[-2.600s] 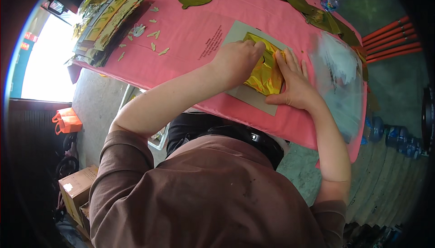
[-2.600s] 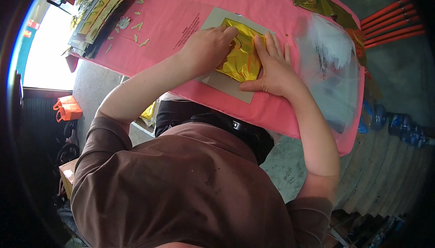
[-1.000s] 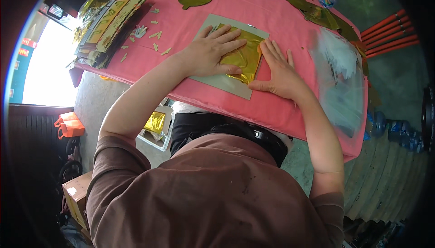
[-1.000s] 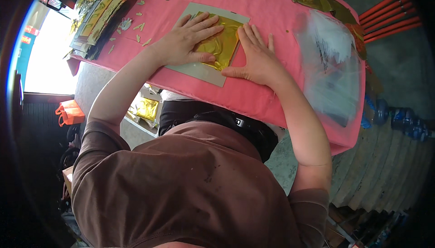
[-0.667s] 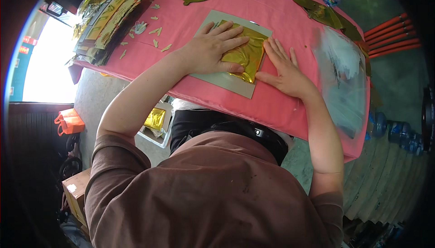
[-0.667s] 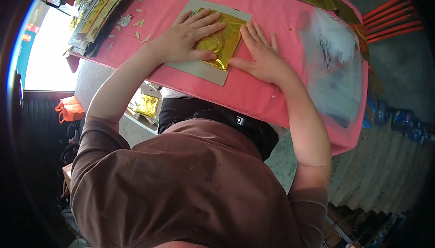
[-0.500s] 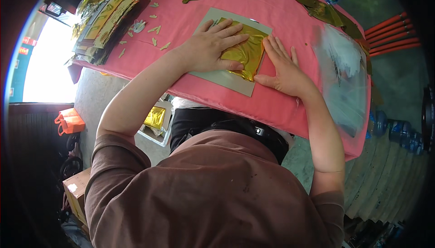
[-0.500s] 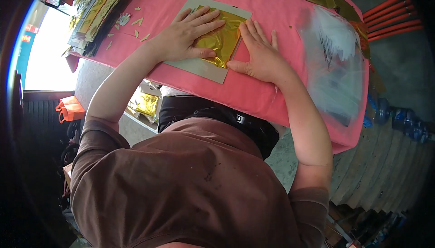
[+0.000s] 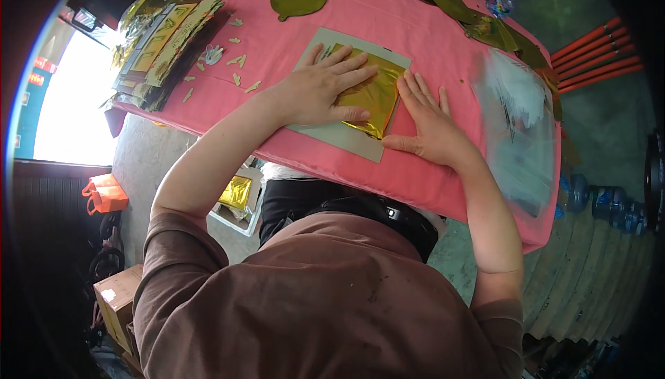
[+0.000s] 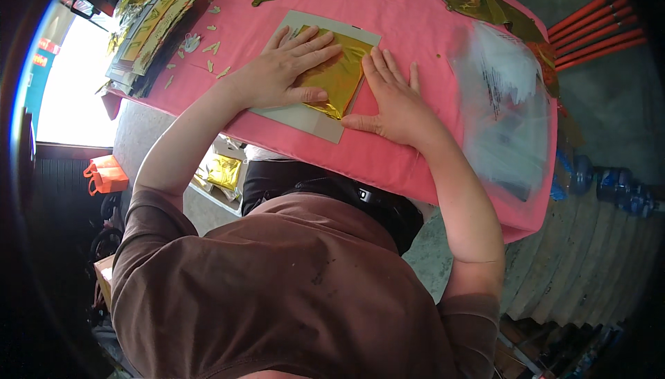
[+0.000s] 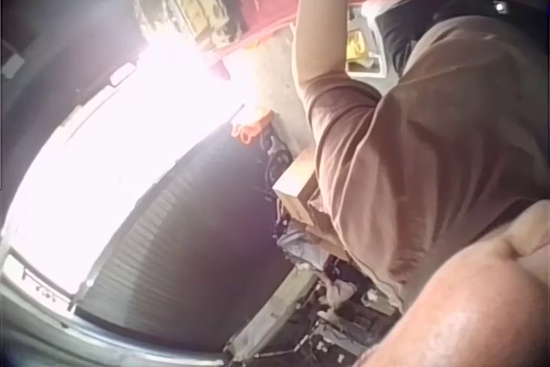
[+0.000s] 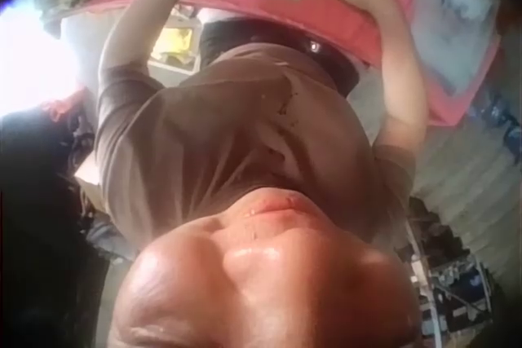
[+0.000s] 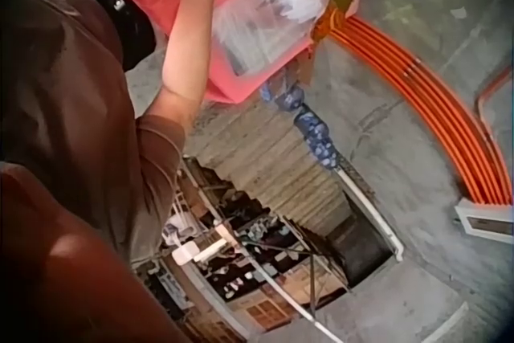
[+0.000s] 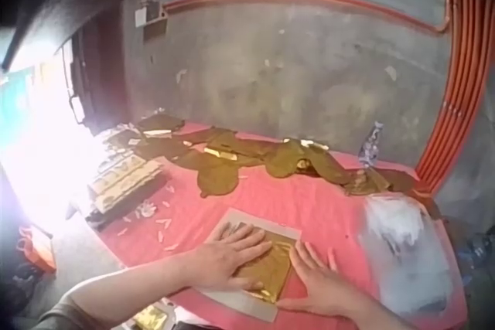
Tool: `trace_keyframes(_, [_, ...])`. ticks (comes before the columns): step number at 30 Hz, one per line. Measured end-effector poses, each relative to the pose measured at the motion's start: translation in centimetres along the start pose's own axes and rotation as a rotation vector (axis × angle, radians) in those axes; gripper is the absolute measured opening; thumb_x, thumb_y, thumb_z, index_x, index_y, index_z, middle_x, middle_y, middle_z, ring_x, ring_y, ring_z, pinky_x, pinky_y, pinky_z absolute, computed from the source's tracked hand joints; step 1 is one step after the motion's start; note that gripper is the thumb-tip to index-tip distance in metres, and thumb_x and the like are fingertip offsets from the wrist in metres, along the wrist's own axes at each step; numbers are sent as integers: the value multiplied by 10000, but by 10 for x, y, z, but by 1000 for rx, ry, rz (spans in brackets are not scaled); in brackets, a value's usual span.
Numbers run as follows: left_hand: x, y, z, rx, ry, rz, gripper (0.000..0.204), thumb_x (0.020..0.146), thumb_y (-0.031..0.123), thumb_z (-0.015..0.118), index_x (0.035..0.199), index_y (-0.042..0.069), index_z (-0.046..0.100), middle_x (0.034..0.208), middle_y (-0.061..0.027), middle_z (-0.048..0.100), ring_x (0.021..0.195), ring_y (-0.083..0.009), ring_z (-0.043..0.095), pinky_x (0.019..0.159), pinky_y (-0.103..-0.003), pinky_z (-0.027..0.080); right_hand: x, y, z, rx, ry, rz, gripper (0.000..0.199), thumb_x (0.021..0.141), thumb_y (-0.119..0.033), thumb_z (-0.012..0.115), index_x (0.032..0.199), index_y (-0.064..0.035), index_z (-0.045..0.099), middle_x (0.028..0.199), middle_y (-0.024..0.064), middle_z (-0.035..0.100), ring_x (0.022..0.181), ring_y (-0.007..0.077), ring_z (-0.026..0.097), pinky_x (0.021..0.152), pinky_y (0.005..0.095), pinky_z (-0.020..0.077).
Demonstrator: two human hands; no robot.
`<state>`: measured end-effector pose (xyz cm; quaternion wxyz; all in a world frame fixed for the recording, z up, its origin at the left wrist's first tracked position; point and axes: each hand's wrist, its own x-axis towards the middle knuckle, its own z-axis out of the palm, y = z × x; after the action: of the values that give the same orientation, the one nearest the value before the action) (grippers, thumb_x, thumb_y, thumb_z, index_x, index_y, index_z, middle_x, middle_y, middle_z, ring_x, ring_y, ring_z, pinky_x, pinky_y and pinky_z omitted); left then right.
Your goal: Folding gold-colored square paper sheets into smaller packages at a workstation.
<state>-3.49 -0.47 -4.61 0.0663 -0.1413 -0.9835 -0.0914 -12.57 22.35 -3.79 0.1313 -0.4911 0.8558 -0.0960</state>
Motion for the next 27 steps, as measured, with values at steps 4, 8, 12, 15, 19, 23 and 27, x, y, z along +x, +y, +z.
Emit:
trace_keyframes(4, [2,3,-6,63,-58,19,751,831,606,472,1400,137,330,1458,-141,284,1378,-306,189,1107,-524,88,5,-7,-5,-15,-30,12,1062,725,-600,618,1443,-12,104,1510,172,101,1412,252,26,1111,466,-37])
trace_keyframes(8, [4,5,-3,59,-51,31,757,835,610,456,1401,125,324,1448,-162,294,1372,-311,204,1106,-523,98,13,-12,-6,-40,-54,10,1067,727,-598,616,1435,14,106,1506,186,99,1412,254,23,1108,475,-42])
trace_keyframes(12, [3,6,1,45,2,35,767,830,607,463,1403,117,319,1442,-175,300,1364,-320,224,1103,-512,125,20,-20,-7,-48,-75,9,1075,723,-596,620,1432,23,102,1505,196,83,1412,255,20,1107,481,-47])
trace_keyframes(15, [5,6,3,44,16,38,779,822,604,479,1406,116,312,1442,-171,301,1364,-323,224,1101,-506,139,25,-17,-1,-10,-20,-36,1093,697,-644,609,1425,26,144,1497,211,103,1409,274,39,1091,555,-11])
trace_keyframes(19, [5,5,3,24,12,45,798,811,601,501,1408,108,305,1447,-153,300,1368,-314,215,1104,-503,137,22,-19,-2,-5,-41,-19,1088,693,-634,623,1428,13,149,1500,201,104,1408,278,47,1094,550,6])
trace_keyframes(23, [2,1,7,-12,44,28,811,803,609,507,1408,110,302,1452,-140,295,1371,-302,212,1109,-500,128,21,-22,-5,-10,-39,23,1071,700,-578,657,1444,-22,123,1508,178,95,1408,273,53,1112,495,18])
trace_keyframes(27, [3,-2,8,11,54,51,863,767,687,480,1395,114,332,1436,-153,321,1366,-315,217,1102,-492,150,21,-18,-3,-21,23,-12,1114,656,-648,649,1416,19,183,1484,199,175,1395,302,123,1101,530,102])
